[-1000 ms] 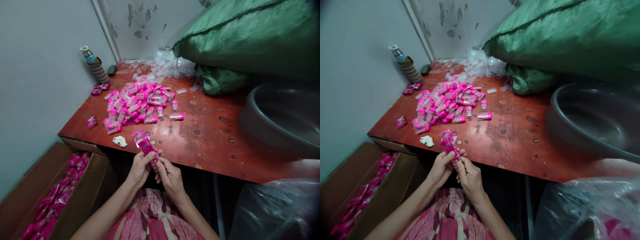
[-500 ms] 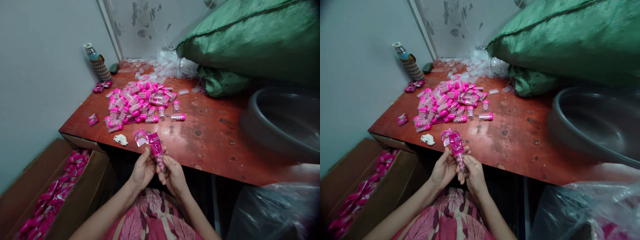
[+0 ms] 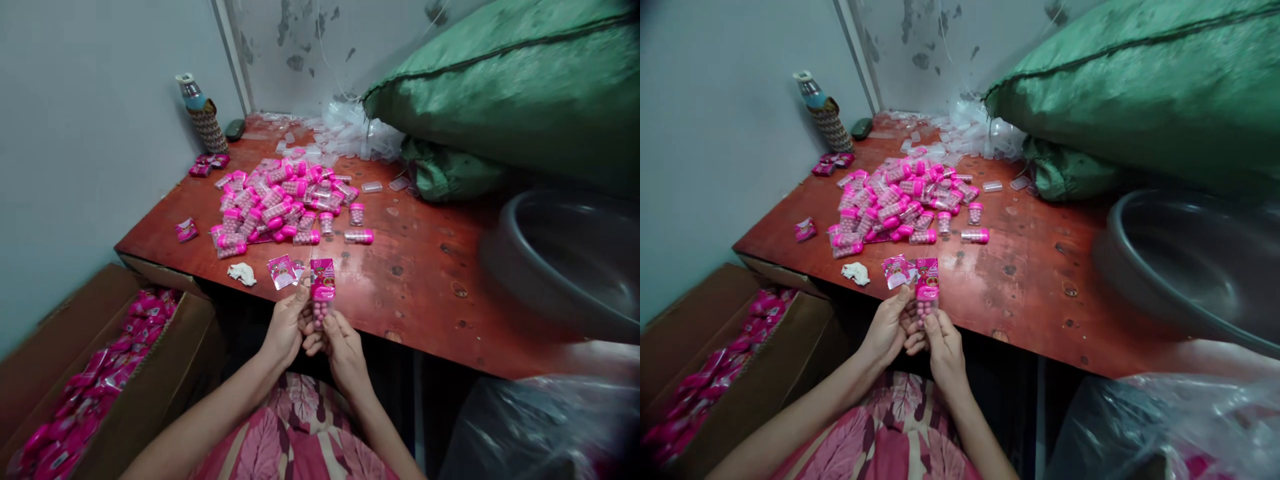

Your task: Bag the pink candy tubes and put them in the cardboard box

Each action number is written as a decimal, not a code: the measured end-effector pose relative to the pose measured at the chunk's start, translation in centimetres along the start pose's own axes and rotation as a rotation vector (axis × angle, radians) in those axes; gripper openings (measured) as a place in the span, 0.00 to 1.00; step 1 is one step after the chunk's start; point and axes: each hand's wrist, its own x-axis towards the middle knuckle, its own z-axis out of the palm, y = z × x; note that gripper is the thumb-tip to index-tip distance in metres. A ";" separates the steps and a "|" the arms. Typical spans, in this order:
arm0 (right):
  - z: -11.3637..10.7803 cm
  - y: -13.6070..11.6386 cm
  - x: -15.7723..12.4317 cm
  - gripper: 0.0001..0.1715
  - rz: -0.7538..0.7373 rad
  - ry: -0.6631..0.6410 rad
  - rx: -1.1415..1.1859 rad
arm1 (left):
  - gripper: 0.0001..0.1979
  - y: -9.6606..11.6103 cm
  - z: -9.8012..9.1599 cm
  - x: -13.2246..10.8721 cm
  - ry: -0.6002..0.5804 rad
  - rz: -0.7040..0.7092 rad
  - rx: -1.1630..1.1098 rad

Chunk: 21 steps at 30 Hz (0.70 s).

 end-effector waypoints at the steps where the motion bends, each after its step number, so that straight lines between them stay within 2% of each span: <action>1: 0.0 0.1 0.1 0.14 0.008 -0.007 0.019 | 0.16 0.0 -0.1 0.0 -0.007 -0.003 0.010; 8: 0.2 0.2 0.0 0.14 -0.019 0.030 -0.068 | 0.14 -0.6 -0.5 -0.2 -0.098 -0.001 0.147; 12: 0.4 0.1 0.1 0.14 -0.065 0.094 -0.141 | 0.13 -1.1 -0.6 -0.5 -0.102 0.030 0.154; 16: 0.4 0.1 0.1 0.15 -0.036 0.076 -0.211 | 0.12 -1.2 -0.9 -0.7 -0.110 0.016 0.147; 18: 0.1 -0.1 0.1 0.16 -0.028 0.050 -0.313 | 0.12 -1.0 -1.0 -0.7 -0.103 0.007 0.138; 21: -0.6 -0.8 0.1 0.16 -0.110 0.079 -0.570 | 0.12 -0.7 -0.8 -0.7 -0.029 0.092 0.127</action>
